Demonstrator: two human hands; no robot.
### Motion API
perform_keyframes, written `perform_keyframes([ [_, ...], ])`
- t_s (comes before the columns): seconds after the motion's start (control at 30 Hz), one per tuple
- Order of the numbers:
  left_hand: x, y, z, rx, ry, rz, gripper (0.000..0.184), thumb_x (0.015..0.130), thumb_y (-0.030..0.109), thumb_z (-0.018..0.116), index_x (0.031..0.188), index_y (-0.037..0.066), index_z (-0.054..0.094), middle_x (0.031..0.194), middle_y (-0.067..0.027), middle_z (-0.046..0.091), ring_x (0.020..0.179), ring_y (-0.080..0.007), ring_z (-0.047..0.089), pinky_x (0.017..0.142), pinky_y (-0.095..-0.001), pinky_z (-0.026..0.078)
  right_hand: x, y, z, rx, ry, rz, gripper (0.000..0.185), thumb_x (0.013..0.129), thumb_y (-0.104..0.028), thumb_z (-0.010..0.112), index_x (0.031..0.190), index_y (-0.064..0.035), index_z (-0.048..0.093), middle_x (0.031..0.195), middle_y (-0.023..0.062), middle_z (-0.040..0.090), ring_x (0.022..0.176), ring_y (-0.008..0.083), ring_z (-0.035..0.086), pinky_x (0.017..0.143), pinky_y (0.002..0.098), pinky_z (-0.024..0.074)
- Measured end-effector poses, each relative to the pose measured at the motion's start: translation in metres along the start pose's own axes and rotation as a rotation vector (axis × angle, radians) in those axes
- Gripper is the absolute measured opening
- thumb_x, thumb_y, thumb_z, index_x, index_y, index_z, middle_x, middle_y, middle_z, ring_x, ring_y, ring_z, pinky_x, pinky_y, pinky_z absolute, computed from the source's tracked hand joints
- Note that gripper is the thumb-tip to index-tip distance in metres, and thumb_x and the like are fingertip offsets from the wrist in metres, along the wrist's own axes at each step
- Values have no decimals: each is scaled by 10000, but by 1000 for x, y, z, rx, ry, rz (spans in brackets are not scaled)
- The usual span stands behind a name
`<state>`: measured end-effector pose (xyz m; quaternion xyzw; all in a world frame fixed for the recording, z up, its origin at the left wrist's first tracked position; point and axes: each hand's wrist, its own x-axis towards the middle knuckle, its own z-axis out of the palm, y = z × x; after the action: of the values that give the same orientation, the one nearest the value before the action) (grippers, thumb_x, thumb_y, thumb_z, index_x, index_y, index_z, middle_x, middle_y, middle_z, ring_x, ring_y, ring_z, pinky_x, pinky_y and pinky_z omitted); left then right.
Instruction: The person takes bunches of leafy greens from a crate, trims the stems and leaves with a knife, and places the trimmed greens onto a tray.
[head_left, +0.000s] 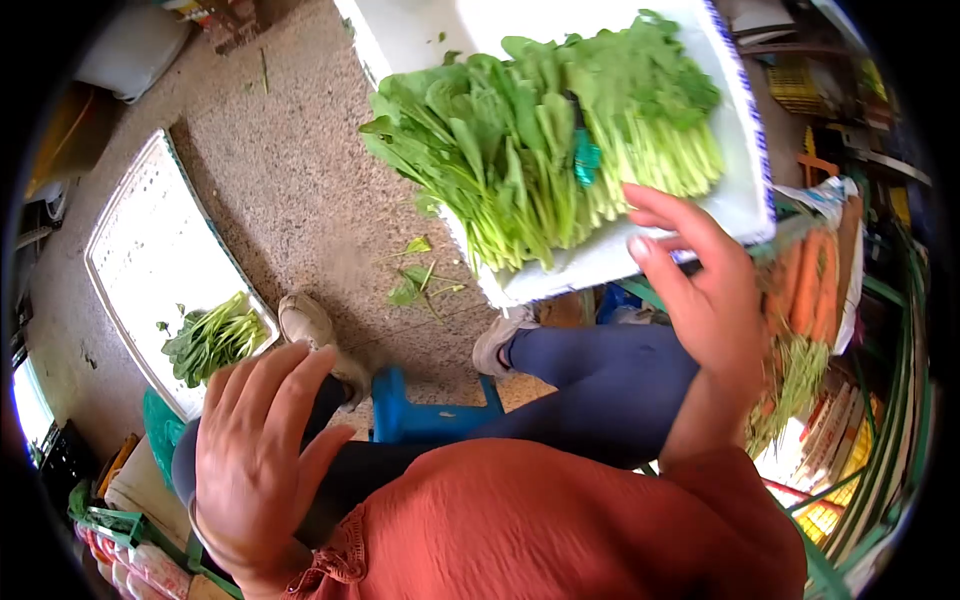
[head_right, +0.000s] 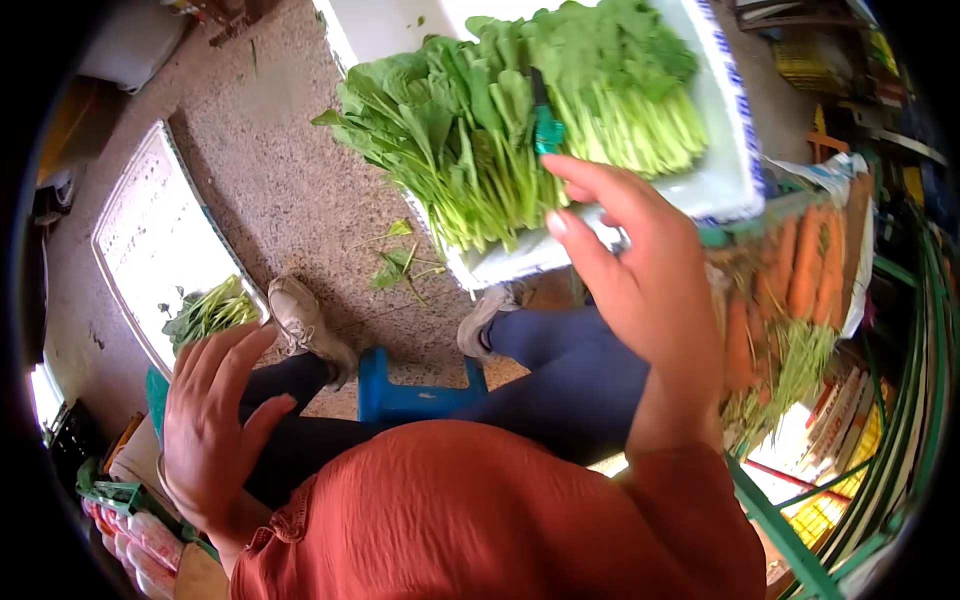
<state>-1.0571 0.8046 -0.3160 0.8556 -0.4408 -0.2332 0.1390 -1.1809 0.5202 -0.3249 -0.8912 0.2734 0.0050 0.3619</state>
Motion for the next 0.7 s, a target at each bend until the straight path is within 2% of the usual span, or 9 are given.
perform_keyframes([
  [0.13, -6, 16, 20, 17, 98, 115, 460, 703, 199, 669, 1107, 61, 500, 1001, -107, 552, 918, -274, 527, 821, -377, 395, -9, 33, -3, 140, 128, -93, 272, 841, -119, 569, 1100, -38, 589, 903, 103, 645, 818, 150, 605, 649, 256, 469],
  [0.2, -9, 21, 28, 56, 3, 150, 472, 707, 193, 664, 1130, 54, 509, 1046, -135, 563, 967, -316, 526, 850, -397, 400, 1, 53, -3, 95, 170, -104, 231, 852, -118, 548, 1045, -5, 605, 848, 87, 651, 752, 148, 609, 644, 250, 469],
  [0.27, -5, 17, 44, 10, 14, 241, 453, 716, 198, 659, 1121, 59, 510, 1023, -144, 565, 955, -319, 534, 840, -402, 404, 19, 64, 3, 321, 131, -1, 196, 833, -120, 555, 973, -8, 634, 755, 79, 646, 706, 148, 609, 641, 252, 473],
  [0.33, 0, 18, 55, 38, -122, 191, 452, 727, 238, 655, 1119, 62, 513, 1006, -163, 571, 941, -331, 544, 835, -406, 414, 51, 91, 4, 155, 42, 62, 163, 797, -130, 567, 901, -50, 664, 736, 93, 650, 712, 183, 624, 657, 285, 483],
  [0.4, 6, 17, 65, 86, -163, 178, 456, 735, 266, 654, 1116, 65, 506, 991, -161, 576, 930, -332, 554, 816, -415, 422, 83, 119, 13, -71, 132, 20, 142, 759, -146, 579, 838, -86, 681, 761, 105, 655, 737, 233, 631, 684, 314, 490],
  [0.5, 14, 1, 86, 80, -185, 156, 470, 735, 289, 653, 1120, 65, 505, 981, -169, 581, 923, -343, 559, 803, -421, 432, 97, 124, 42, -180, 214, 194, 124, 744, -165, 585, 764, -79, 672, 810, 121, 654, 775, 274, 624, 725, 342, 490],
  [0.53, 17, -4, 93, 33, -165, 162, 478, 727, 283, 653, 1128, 63, 511, 986, -178, 582, 926, -353, 553, 810, -419, 435, 99, 125, 50, -258, 203, 203, 137, 730, -195, 627, 777, -72, 668, 830, 133, 650, 795, 283, 621, 745, 350, 486],
  [0.63, 25, -6, 104, 130, -237, 63, 484, 727, 295, 650, 1134, 71, 515, 1020, -184, 578, 961, -354, 547, 831, -418, 432, 93, 125, 66, -155, 154, 224, 246, 697, -221, 684, 893, -75, 658, 904, 129, 650, 845, 279, 617, 781, 344, 479],
  [0.7, 30, -11, 113, 179, -288, 21, 486, 728, 299, 648, 1138, 74, 516, 1031, -186, 576, 972, -353, 544, 840, -417, 430, 88, 125, 74, -174, 206, 329, 383, 668, -237, 724, 998, -70, 623, 952, 115, 646, 882, 270, 613, 798, 343, 474],
])
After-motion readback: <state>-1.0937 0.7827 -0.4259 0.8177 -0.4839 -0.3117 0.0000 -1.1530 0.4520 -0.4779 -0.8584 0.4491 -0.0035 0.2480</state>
